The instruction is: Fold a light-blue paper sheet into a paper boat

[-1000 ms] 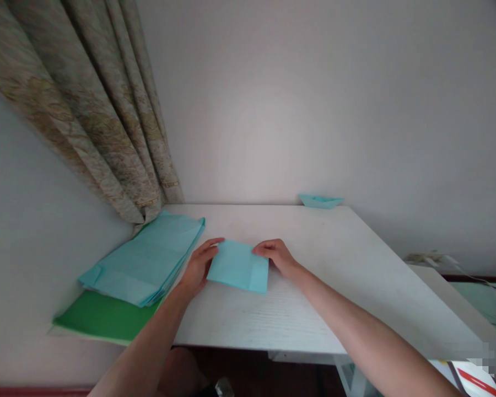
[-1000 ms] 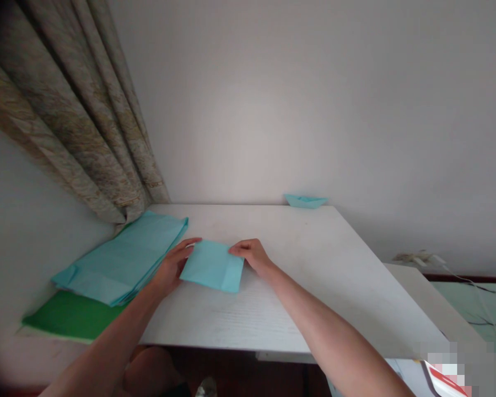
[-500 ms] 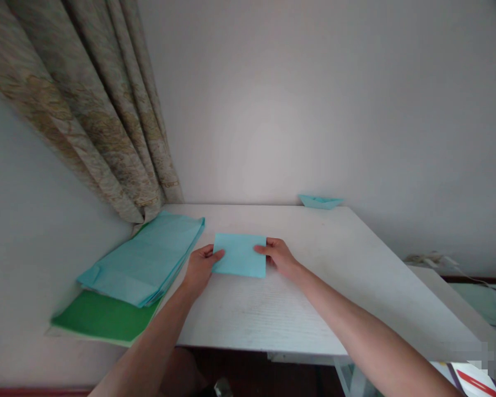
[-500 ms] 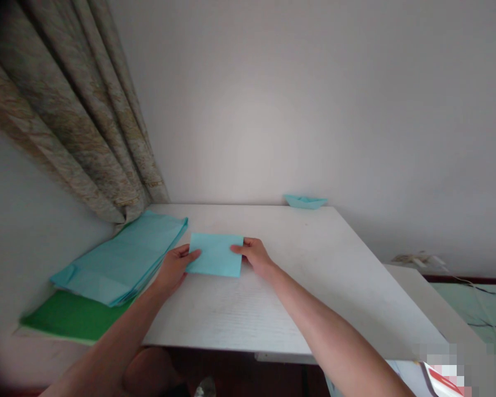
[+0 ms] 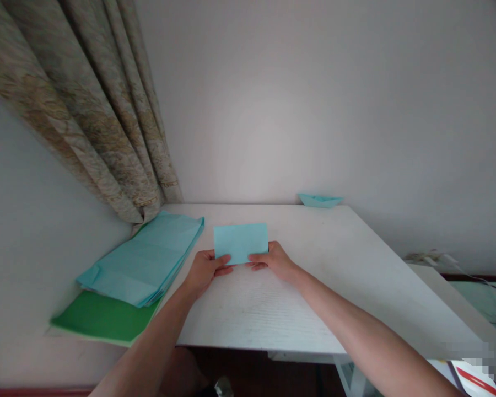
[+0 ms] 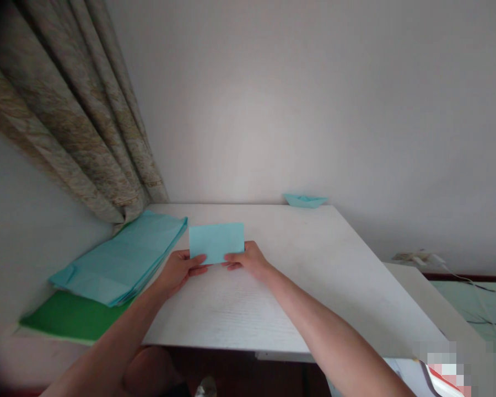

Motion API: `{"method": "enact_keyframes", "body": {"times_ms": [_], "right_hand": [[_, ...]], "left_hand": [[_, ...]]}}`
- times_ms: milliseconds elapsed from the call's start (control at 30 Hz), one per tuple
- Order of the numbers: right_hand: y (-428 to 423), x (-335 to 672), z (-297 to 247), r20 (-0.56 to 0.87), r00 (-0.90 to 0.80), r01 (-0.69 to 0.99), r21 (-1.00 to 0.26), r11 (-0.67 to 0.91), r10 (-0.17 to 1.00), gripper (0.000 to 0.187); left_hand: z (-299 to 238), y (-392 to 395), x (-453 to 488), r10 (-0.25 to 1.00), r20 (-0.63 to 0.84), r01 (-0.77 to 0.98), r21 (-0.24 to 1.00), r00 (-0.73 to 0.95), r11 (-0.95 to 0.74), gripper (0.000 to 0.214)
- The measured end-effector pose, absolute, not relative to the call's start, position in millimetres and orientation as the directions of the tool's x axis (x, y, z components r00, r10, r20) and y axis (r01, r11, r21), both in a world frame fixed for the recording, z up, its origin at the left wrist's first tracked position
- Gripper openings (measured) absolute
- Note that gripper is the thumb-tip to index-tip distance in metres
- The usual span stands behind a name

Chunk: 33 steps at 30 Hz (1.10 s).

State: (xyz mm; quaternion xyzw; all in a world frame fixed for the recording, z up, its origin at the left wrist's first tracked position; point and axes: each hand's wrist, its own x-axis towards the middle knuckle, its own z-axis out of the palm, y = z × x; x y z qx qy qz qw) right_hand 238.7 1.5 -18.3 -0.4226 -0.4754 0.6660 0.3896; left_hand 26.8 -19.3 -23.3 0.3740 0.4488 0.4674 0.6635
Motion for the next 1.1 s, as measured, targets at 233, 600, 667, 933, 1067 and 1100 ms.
{"method": "enact_keyframes", "body": {"times_ms": [233, 600, 667, 933, 1067, 1100], "right_hand": [[7, 241, -21, -0.204, -0.280, -0.128, -0.961, -0.247, 0.938, 0.035], [3, 242, -13, -0.189, -0.362, -0.149, -0.955, -0.257, 0.913, 0.030], [-3, 238, -14, -0.225, -0.494, -0.047, -0.957, -0.285, 0.840, 0.032], [-6, 236, -18, -0.232, -0.527, -0.031, -0.956, -0.292, 0.818, 0.038], [-7, 236, -17, -0.238, -0.544, 0.004, -0.960, -0.280, 0.805, 0.036], [-8, 236, -16, -0.242, -0.548, 0.016, -0.960, -0.279, 0.800, 0.036]], "left_hand": [[-19, -18, 26, 0.953, -0.276, -0.267, 0.916, 0.122, 0.299, 0.019], [-13, -16, 18, 0.984, -0.038, -0.277, 0.961, -0.174, -0.012, 0.034], [-12, -18, 25, 0.977, -0.022, -0.363, 0.930, -0.210, -0.057, 0.037], [-15, -26, 37, 0.875, 0.200, 0.130, 0.979, -0.442, -0.158, 0.025], [-13, -28, 38, 0.856, 0.256, 0.248, 0.956, -0.450, -0.156, 0.022], [-12, -29, 40, 0.853, 0.259, 0.268, 0.952, -0.452, -0.148, 0.021]]}}
